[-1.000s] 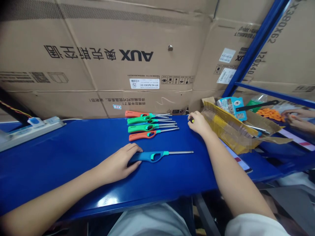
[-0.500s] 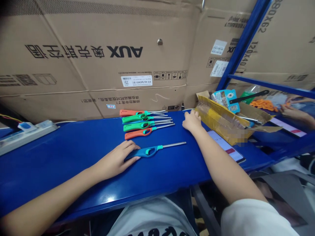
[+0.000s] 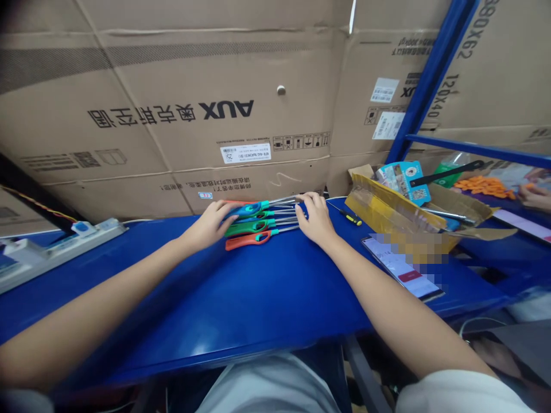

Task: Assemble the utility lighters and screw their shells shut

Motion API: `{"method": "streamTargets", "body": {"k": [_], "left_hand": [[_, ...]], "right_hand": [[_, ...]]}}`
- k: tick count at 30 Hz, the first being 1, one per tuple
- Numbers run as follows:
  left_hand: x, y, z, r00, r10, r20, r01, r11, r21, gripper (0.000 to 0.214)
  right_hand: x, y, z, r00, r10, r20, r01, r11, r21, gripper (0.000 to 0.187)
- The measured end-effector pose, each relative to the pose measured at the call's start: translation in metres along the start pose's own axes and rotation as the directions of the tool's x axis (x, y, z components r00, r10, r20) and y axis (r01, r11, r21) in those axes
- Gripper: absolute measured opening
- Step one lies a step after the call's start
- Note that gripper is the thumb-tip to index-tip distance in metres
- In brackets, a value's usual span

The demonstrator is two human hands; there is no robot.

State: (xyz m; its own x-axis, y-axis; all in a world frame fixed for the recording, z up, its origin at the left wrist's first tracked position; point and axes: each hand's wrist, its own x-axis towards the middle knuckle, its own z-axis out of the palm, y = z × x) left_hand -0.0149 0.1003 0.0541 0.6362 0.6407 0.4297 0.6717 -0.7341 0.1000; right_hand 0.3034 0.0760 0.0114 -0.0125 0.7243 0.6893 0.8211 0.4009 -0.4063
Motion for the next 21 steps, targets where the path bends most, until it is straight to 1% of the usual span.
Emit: {"method": "streamTargets", "body": {"k": [3,6,8,12,17,19,21], "left_hand": [[0.021,-0.019,0.007,0.999,-0.032,0.028,0.030,0.998,0.046,0.039],[0.029,-0.026,0.015,0.995,-0.076,0.057,0.069,0.992,0.109,0.035],[0.032,-0.023,0.018,0.992,-0.120,0.047,0.111,0.981,0.158,0.035],[0.039,-0.010,0.021,0.982,-0.185,0.027,0.174,0.958,0.229,0.048],[0.052,-0.002,0.032,0.968,-0.230,0.105,0.198,0.947,0.251,0.060],[0.053,-0.002,0.037,0.960,-0.246,0.131,0.208,0.945,0.251,0.065],[0.051,0.000,0.040,0.957,-0.251,0.146,0.210,0.946,0.248,0.068]], "right_hand": [[-0.003,-0.001,0.001,0.998,-0.017,0.066,0.018,1.000,-0.003,0.038],[-0.007,-0.003,0.006,0.987,-0.043,0.153,0.046,0.999,-0.018,0.040],[-0.009,-0.005,0.010,0.974,-0.068,0.216,0.076,0.997,-0.029,0.041],[-0.014,-0.012,0.016,0.938,-0.100,0.332,0.123,0.991,-0.051,0.045],[-0.019,-0.018,0.016,0.879,-0.130,0.459,0.179,0.982,-0.065,0.058],[-0.019,-0.019,0.015,0.863,-0.143,0.485,0.202,0.977,-0.070,0.063],[-0.018,-0.020,0.014,0.856,-0.155,0.493,0.221,0.972,-0.077,0.069]]}}
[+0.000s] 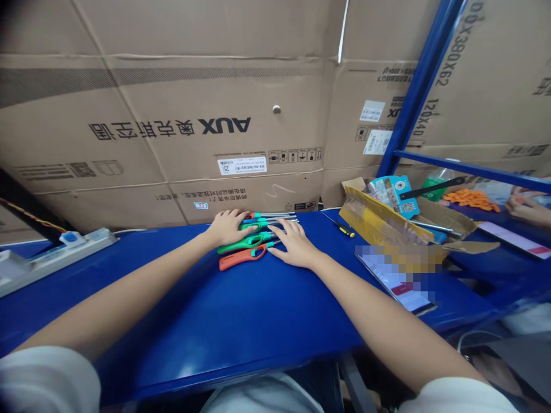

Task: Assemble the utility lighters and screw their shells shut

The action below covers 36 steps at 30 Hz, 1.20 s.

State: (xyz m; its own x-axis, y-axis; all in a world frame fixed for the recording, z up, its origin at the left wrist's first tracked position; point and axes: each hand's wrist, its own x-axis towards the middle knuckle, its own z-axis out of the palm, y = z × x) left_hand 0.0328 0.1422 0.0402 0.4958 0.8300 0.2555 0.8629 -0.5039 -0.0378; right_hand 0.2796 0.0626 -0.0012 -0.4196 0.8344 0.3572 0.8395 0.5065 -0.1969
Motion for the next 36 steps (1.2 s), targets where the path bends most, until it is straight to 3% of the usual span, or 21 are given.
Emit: {"method": "streamTargets", "body": {"k": [5,10,15,20,25,30,33,36], "left_hand": [[-0.018,0.009,-0.001,0.999,0.017,0.045,-0.016,1.000,-0.020,0.077],[-0.042,0.026,-0.004,0.989,0.019,0.144,-0.009,0.998,-0.066,0.082],[-0.051,0.033,-0.001,0.968,-0.041,0.246,0.067,0.993,-0.098,0.095],[-0.035,0.020,0.001,0.956,-0.066,0.287,0.107,0.986,-0.129,0.106],[-0.019,0.013,0.008,0.963,-0.072,0.261,0.112,0.984,-0.140,0.099],[-0.024,0.014,0.011,0.992,-0.030,0.121,0.051,0.983,-0.177,0.077],[-0.037,0.011,0.005,0.995,0.042,0.093,-0.020,0.973,-0.232,0.060],[-0.059,0.008,-0.006,0.987,0.135,0.081,-0.100,0.934,-0.344,0.053]], "right_hand": [[0.001,-0.005,-0.008,0.997,-0.075,0.013,0.075,0.997,-0.028,0.092],[-0.002,-0.016,-0.015,0.965,-0.226,0.136,0.226,0.974,0.012,0.114],[-0.001,-0.028,-0.011,0.941,-0.147,0.306,0.124,0.988,0.095,0.127],[0.003,-0.030,-0.005,0.943,-0.051,0.328,0.034,0.998,0.057,0.133],[0.001,-0.032,-0.005,0.966,-0.099,0.239,0.101,0.995,0.006,0.123],[-0.001,-0.041,-0.008,0.927,-0.274,0.257,0.269,0.962,0.056,0.097],[-0.002,-0.043,-0.009,0.930,-0.231,0.287,0.223,0.973,0.061,0.086],[-0.003,-0.041,-0.009,0.939,-0.162,0.305,0.144,0.986,0.080,0.089]]}}
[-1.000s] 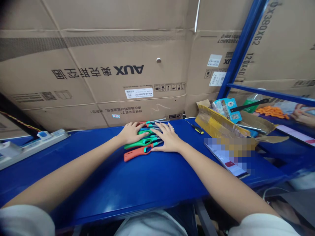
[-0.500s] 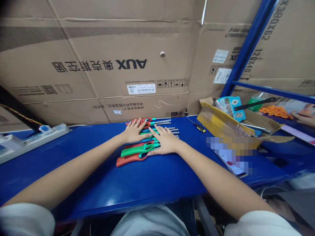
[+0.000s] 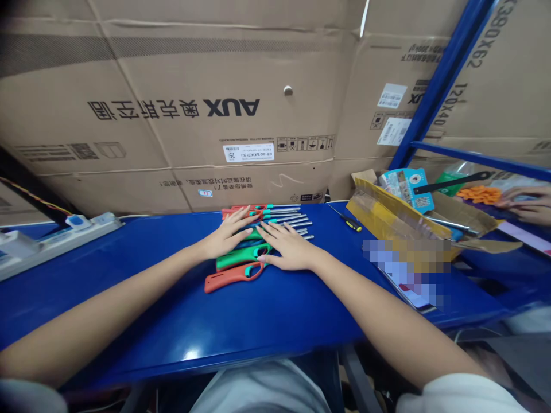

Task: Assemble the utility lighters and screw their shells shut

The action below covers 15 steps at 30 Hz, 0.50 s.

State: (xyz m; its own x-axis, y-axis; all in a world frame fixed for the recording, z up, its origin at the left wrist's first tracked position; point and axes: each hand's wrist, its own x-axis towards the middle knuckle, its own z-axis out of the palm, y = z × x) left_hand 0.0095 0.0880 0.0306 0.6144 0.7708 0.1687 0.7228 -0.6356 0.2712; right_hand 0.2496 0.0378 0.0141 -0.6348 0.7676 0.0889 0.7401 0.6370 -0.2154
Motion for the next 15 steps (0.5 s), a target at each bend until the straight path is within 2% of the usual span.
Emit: {"method": "streamTargets", "body": {"k": [3,5,7,9,11,13,14,15], "left_hand": [[-0.032,0.010,-0.006,0.993,0.114,0.023,-0.113,0.992,-0.059,0.055],[-0.055,0.020,-0.006,0.974,0.210,0.082,-0.211,0.978,-0.001,0.062],[-0.073,0.028,-0.002,0.959,0.261,0.111,-0.269,0.961,0.062,0.066],[-0.083,0.032,0.003,0.960,0.258,0.107,-0.270,0.957,0.111,0.066],[-0.086,0.033,0.007,0.966,0.245,0.082,-0.254,0.956,0.145,0.065],[-0.084,0.030,0.010,0.970,0.239,0.051,-0.245,0.954,0.175,0.066],[-0.081,0.028,0.010,0.971,0.236,0.035,-0.239,0.952,0.191,0.068],[-0.078,0.026,0.011,0.972,0.234,0.025,-0.235,0.950,0.208,0.069]], "right_hand": [[0.001,0.004,-0.002,0.999,0.036,0.000,-0.036,0.998,0.051,0.089],[0.001,0.011,-0.007,0.995,0.096,-0.042,-0.095,0.995,0.020,0.074],[0.001,0.023,-0.016,0.956,0.256,-0.144,-0.266,0.962,-0.058,0.051],[-0.004,0.040,-0.027,0.856,0.452,-0.251,-0.485,0.870,-0.087,0.048],[-0.013,0.058,-0.037,0.717,0.627,-0.305,-0.677,0.731,-0.089,0.051],[-0.024,0.076,-0.043,0.567,0.770,-0.292,-0.818,0.568,-0.089,0.053],[-0.030,0.083,-0.045,0.507,0.819,-0.269,-0.860,0.503,-0.091,0.055],[-0.035,0.089,-0.047,0.467,0.851,-0.242,-0.884,0.458,-0.095,0.057]]}}
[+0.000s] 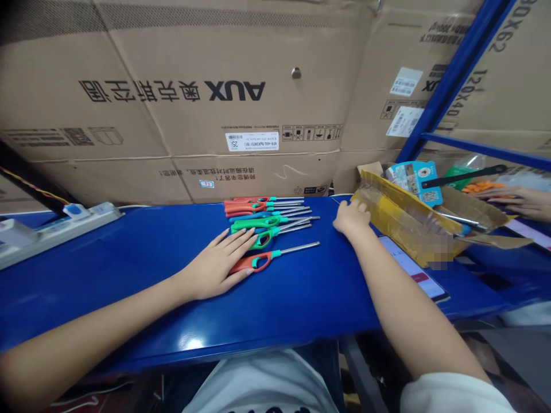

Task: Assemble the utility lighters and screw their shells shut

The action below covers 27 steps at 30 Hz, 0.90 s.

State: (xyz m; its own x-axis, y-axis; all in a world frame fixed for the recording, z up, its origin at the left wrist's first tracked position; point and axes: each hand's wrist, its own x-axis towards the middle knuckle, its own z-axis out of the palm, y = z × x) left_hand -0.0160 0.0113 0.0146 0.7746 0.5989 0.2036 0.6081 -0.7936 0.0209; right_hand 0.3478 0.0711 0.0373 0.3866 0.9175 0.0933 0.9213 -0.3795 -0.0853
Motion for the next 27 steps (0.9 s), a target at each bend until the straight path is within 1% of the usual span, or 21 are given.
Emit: {"method": "streamTargets", "body": {"k": [2,5,7,9,11,13,14,16,18,20,21,22,23,24,25,26,27], "left_hand": [[0.005,-0.007,0.001,1.000,-0.004,-0.006,0.004,0.999,0.032,0.070],[0.012,-0.015,0.005,1.000,-0.004,-0.002,0.004,0.998,0.065,0.066],[0.014,-0.016,0.007,1.000,-0.004,-0.006,0.005,0.997,0.079,0.063],[0.014,-0.014,0.006,1.000,-0.003,-0.030,0.006,0.996,0.087,0.064],[0.012,-0.009,0.002,0.997,-0.009,-0.077,0.014,0.997,0.070,0.070],[0.008,-0.005,-0.008,0.992,-0.027,-0.124,0.030,0.999,0.024,0.077],[0.005,-0.003,-0.014,0.990,-0.037,-0.136,0.037,0.999,-0.002,0.074],[-0.003,-0.001,-0.026,0.990,-0.062,-0.126,0.057,0.997,-0.045,0.056],[-0.013,-0.001,-0.032,0.989,-0.117,-0.089,0.111,0.991,-0.073,0.039],[-0.023,-0.003,-0.033,0.980,-0.189,-0.055,0.183,0.978,-0.101,0.033],[-0.027,-0.004,-0.031,0.976,-0.213,-0.043,0.207,0.971,-0.122,0.031],[-0.030,-0.005,-0.028,0.974,-0.222,-0.032,0.216,0.965,-0.148,0.029],[-0.031,-0.005,-0.025,0.975,-0.221,-0.021,0.214,0.960,-0.179,0.027],[-0.032,-0.005,-0.022,0.977,-0.215,-0.010,0.208,0.955,-0.210,0.026],[-0.031,-0.004,-0.020,0.978,-0.208,-0.001,0.202,0.950,-0.238,0.025],[-0.029,-0.002,-0.019,0.979,-0.202,0.007,0.197,0.945,-0.260,0.024],[-0.026,0.000,-0.018,0.981,-0.196,0.017,0.193,0.941,-0.279,0.025]], "right_hand": [[0.004,0.010,0.000,0.997,0.041,0.059,-0.040,0.999,-0.021,0.060],[0.006,0.015,-0.001,0.993,0.036,0.114,-0.032,0.999,-0.036,0.062],[0.006,0.015,-0.002,0.991,0.018,0.129,-0.013,0.999,-0.033,0.063],[0.006,0.014,-0.004,0.993,-0.009,0.119,0.011,1.000,-0.014,0.063],[0.007,0.014,-0.008,0.997,-0.043,0.071,0.042,0.999,0.023,0.058],[0.006,0.014,-0.013,0.997,-0.082,-0.011,0.082,0.994,0.075,0.049],[0.006,0.013,-0.016,0.993,-0.100,-0.057,0.105,0.989,0.105,0.044],[0.003,0.013,-0.024,0.981,-0.130,-0.147,0.154,0.973,0.172,0.036],[-0.001,0.010,-0.032,0.960,-0.147,-0.240,0.202,0.954,0.223,0.032],[-0.006,0.004,-0.039,0.916,-0.141,-0.376,0.261,0.921,0.290,0.030],[-0.010,-0.002,-0.043,0.888,-0.127,-0.443,0.306,0.882,0.360,0.028],[-0.014,-0.009,-0.046,0.860,-0.108,-0.499,0.365,0.813,0.453,0.026],[-0.019,-0.018,-0.050,0.840,-0.090,-0.535,0.435,0.702,0.564,0.023],[-0.025,-0.029,-0.054,0.837,-0.093,-0.538,0.493,0.555,0.670,0.022],[-0.032,-0.041,-0.057,0.832,-0.113,-0.544,0.539,0.400,0.741,0.020],[-0.040,-0.053,-0.060,0.812,-0.138,-0.567,0.582,0.253,0.772,0.020],[-0.049,-0.066,-0.063,0.793,-0.166,-0.586,0.608,0.144,0.781,0.022]]}}
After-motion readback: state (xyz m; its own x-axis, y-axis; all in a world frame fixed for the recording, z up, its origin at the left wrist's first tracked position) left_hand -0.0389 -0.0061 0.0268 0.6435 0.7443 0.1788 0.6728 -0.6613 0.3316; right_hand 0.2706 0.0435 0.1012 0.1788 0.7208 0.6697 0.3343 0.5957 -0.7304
